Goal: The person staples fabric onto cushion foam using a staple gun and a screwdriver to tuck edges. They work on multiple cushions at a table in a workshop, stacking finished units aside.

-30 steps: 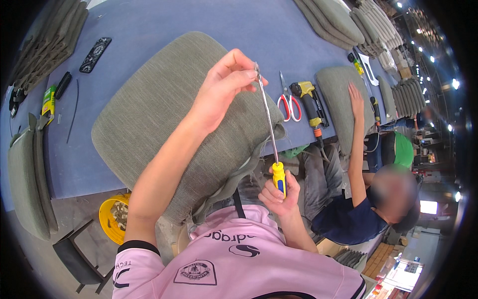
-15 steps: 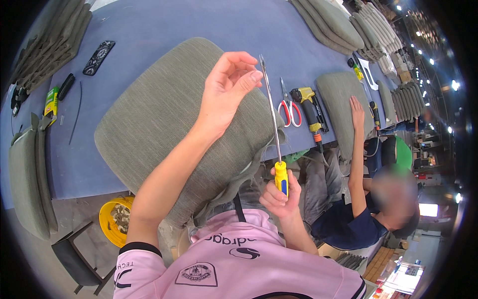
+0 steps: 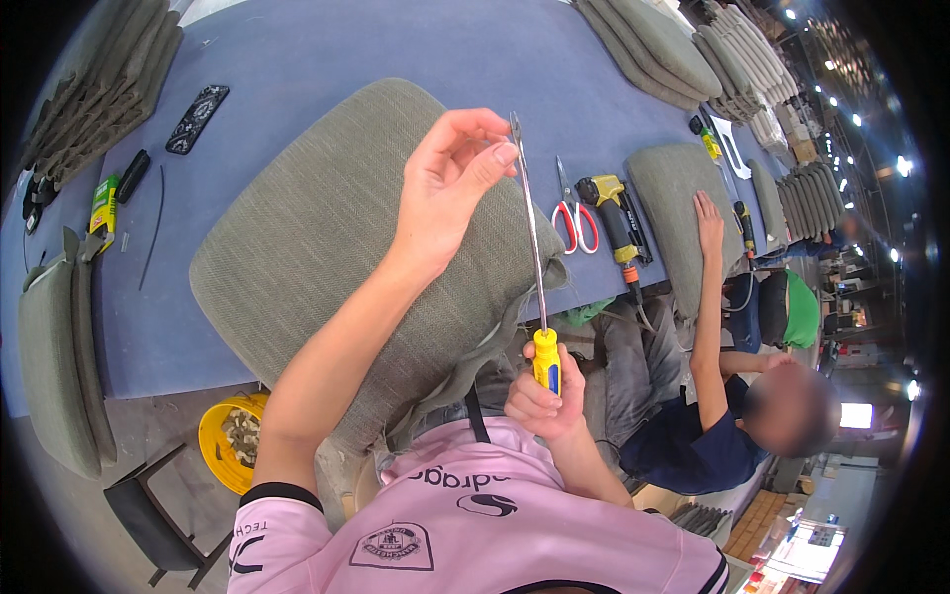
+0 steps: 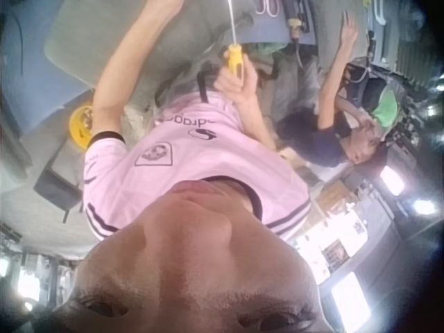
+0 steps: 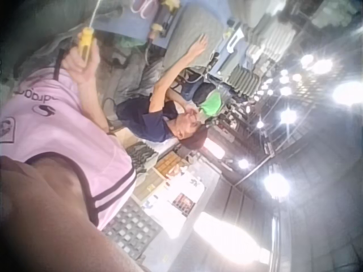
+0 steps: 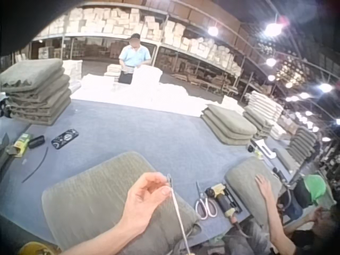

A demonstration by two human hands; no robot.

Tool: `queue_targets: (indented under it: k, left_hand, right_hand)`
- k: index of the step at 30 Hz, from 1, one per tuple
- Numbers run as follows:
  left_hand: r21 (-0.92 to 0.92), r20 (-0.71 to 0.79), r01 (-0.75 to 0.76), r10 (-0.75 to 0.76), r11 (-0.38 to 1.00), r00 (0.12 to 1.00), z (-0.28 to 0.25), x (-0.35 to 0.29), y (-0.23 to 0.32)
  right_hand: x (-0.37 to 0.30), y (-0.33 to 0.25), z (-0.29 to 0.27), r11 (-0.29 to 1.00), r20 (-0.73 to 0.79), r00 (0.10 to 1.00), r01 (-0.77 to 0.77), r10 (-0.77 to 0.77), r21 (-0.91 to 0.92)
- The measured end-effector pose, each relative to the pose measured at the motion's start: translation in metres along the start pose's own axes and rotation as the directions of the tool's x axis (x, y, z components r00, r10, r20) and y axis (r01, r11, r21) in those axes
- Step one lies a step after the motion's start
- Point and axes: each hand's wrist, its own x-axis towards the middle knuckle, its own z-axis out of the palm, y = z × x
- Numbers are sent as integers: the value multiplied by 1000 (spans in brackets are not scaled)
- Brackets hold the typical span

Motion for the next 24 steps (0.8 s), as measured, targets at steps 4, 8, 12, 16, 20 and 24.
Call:
queue_targets:
  k: [4, 8, 12, 16, 20, 24]
  left_hand:
    - [15, -29, -24, 24, 1000, 999, 3, -3, 1]
    - [-3, 0, -52, 52, 999, 999, 2, -3, 2]
    - [-4, 34, -73, 73, 997, 997, -1, -4, 0]
    - [27, 49, -64, 63, 998, 997, -1, -2, 1]
    - [287, -5, -181, 190, 941, 982, -3, 2, 5]
    - [469, 0, -188, 213, 863, 977, -3, 2, 12]
  right_hand:
    - [-2, 7, 1, 1000, -103, 995, 0, -3, -27]
    - [-3, 11, 2, 999, -111, 994, -10, 5, -42]
    - [-5, 11, 2, 996, -144, 990, -7, -5, -86]
    - [-5, 12, 4, 957, -176, 972, 102, -154, -271]
    - [-5, 9, 15, 422, -148, 742, 195, -654, -885]
    - [-2, -4, 18, -201, 150, 530, -39, -835, -979]
